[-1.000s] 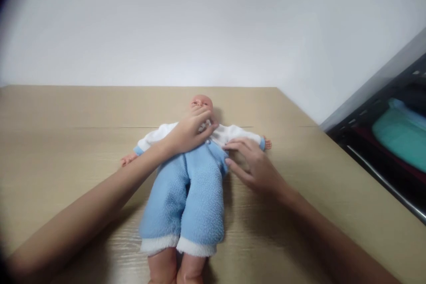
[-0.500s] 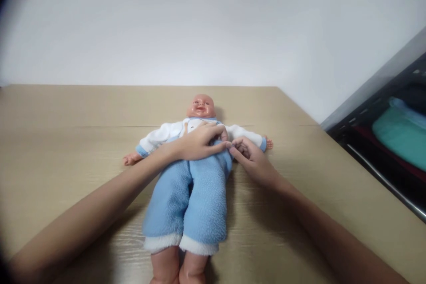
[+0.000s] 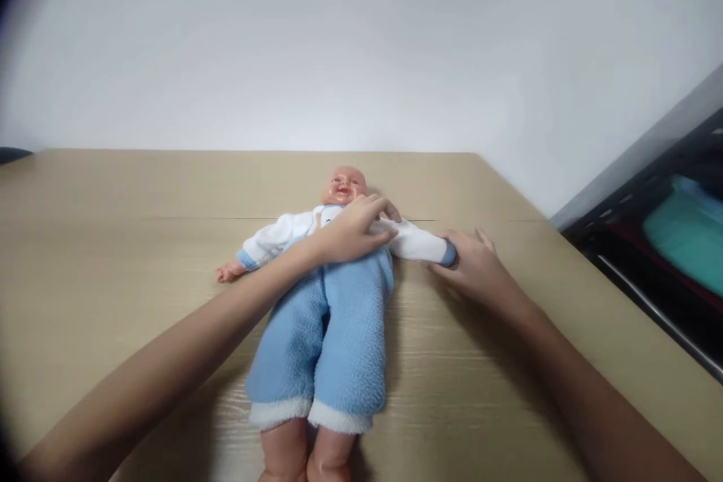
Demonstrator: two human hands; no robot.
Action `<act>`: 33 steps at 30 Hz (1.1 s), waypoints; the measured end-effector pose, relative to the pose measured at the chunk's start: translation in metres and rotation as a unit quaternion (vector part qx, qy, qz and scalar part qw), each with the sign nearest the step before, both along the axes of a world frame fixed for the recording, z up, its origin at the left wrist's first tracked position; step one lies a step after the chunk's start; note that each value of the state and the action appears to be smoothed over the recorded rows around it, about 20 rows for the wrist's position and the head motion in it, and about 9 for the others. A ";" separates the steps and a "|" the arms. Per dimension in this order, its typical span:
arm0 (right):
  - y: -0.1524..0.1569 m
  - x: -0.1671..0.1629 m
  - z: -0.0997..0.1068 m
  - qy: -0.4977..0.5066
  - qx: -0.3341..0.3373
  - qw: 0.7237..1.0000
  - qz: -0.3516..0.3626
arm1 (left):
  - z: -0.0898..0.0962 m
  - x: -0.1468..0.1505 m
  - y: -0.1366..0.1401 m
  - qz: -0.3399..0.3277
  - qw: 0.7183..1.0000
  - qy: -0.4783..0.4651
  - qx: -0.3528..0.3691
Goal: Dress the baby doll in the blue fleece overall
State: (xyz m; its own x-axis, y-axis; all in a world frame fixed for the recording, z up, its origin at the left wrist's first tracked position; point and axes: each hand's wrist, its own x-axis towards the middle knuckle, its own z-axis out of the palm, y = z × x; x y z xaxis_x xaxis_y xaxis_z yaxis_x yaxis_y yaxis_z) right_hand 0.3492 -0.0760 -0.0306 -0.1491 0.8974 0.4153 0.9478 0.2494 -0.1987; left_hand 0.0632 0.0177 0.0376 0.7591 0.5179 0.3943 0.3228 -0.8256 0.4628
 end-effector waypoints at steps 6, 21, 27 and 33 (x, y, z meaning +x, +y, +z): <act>-0.012 -0.017 0.024 0.055 0.155 0.986 0.033 | -0.007 0.012 -0.008 0.043 0.993 0.093 0.060; -0.015 -0.033 0.012 0.146 0.050 0.983 0.095 | -0.026 -0.010 -0.012 0.072 0.989 -0.128 0.009; -0.010 -0.029 0.005 0.091 -0.041 0.983 0.156 | -0.026 -0.020 -0.012 0.066 0.967 -0.234 -0.075; -0.020 -0.045 0.016 0.086 -0.068 0.977 0.181 | -0.024 -0.034 -0.007 0.077 0.931 -0.309 -0.176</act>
